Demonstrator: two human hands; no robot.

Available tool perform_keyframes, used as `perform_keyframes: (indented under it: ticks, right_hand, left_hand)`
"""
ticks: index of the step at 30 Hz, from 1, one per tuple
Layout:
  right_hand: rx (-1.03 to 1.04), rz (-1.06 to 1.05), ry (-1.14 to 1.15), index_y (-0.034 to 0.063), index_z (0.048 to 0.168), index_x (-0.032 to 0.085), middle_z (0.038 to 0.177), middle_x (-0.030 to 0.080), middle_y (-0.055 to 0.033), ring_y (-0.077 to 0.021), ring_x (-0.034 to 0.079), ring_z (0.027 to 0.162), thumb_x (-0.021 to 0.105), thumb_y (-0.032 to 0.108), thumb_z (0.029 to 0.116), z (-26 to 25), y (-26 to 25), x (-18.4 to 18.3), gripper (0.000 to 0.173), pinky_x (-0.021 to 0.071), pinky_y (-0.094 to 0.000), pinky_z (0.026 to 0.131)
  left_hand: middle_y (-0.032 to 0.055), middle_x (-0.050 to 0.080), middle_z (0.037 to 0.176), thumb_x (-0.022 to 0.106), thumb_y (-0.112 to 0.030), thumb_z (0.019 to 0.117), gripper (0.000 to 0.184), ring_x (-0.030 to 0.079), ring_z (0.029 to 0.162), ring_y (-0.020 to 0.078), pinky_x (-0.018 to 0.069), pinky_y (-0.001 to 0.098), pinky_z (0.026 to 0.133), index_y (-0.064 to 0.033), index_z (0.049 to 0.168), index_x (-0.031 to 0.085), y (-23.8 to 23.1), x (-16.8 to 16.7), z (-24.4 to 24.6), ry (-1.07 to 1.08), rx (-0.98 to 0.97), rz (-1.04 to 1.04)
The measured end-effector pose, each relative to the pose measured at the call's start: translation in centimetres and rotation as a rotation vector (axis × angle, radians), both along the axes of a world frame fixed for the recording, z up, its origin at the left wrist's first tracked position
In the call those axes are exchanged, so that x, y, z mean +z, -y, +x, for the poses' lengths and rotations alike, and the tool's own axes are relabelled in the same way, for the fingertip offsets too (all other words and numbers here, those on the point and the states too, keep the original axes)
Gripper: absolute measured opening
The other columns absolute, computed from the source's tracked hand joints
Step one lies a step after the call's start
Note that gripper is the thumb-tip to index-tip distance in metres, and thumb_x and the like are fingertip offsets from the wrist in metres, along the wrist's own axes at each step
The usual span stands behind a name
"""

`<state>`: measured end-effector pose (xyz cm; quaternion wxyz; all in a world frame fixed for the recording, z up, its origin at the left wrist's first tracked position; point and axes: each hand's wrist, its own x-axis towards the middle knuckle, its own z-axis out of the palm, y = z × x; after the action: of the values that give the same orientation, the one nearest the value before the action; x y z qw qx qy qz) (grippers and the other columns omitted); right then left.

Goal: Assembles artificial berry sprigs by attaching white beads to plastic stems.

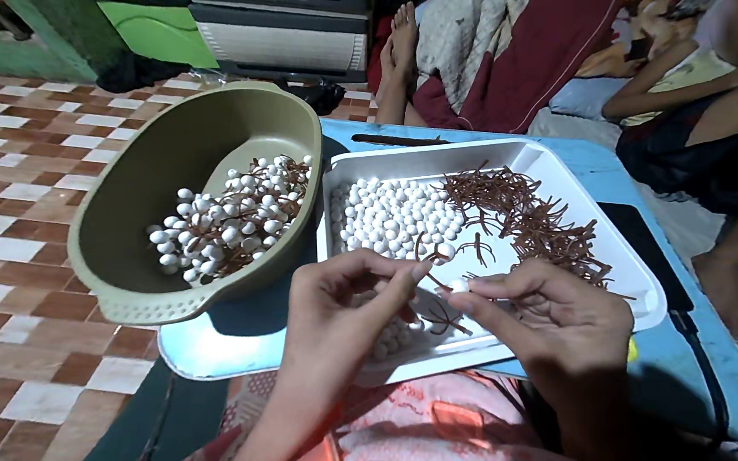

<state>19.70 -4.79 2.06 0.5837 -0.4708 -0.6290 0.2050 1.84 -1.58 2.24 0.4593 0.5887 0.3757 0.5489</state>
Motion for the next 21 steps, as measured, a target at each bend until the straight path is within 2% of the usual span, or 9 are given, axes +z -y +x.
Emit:
perform_keyframes:
  ticks: [5,9,12,17,21]
  right_hand:
    - [0.066,-0.056,-0.081,0.0180,0.085,0.071,0.082,0.076,0.0111,0.0024,0.072,0.074,0.079,0.011,0.0832,-0.67,0.33,0.62,0.010,0.0598,-0.0140,0.067]
    - [0.045,-0.050,-0.048,0.0189,0.084,0.072,0.081,0.075,0.0121,0.0021,0.071,0.075,0.079,0.015,0.0834,-0.75,0.02,0.30,0.008,0.0599,-0.0142,0.069]
    - [0.079,-0.054,-0.055,0.0179,0.091,0.073,0.086,0.074,0.0134,0.0024,0.071,0.079,0.078,0.016,0.0855,-0.62,-0.07,0.20,0.007,0.0605,-0.0151,0.074]
    - [0.129,-0.052,-0.146,0.0202,0.099,0.070,0.090,0.074,0.0146,0.0021,0.071,0.081,0.077,0.013,0.0863,-0.08,-0.08,0.24,0.017,0.0607,-0.0159,0.077]
    - [0.130,-0.049,-0.208,0.0197,0.106,0.074,0.093,0.076,0.0103,-0.0022,0.073,0.083,0.078,0.017,0.0869,0.17,-0.26,0.24,0.020,0.0619,-0.0187,0.078]
  left_hand:
    - [-0.0086,0.072,0.075,0.073,-0.011,0.0896,0.004,0.066,0.064,-0.0014,0.0569,0.0141,0.061,-0.0109,0.088,0.076,0.09,-0.33,0.14,-0.085,0.043,0.128]
    - [-0.0080,0.073,0.077,0.073,-0.011,0.0914,0.004,0.068,0.068,-0.0007,0.0584,0.0148,0.065,-0.0115,0.088,0.075,0.09,-0.27,0.21,-0.017,0.019,0.150]
    - [-0.0080,0.074,0.080,0.072,-0.013,0.0919,0.005,0.068,0.071,-0.0007,0.0581,0.0148,0.068,-0.0126,0.089,0.076,0.12,-0.28,0.21,-0.002,-0.010,0.160]
    - [-0.0078,0.074,0.079,0.073,-0.012,0.0909,0.004,0.069,0.070,0.0007,0.0592,0.0161,0.068,-0.0133,0.089,0.076,0.06,-0.38,0.34,0.041,0.031,0.151]
    - [-0.0078,0.074,0.080,0.074,-0.011,0.0904,0.004,0.069,0.070,0.0002,0.0589,0.0154,0.067,-0.0132,0.089,0.077,0.00,-0.33,0.17,0.035,-0.012,0.161]
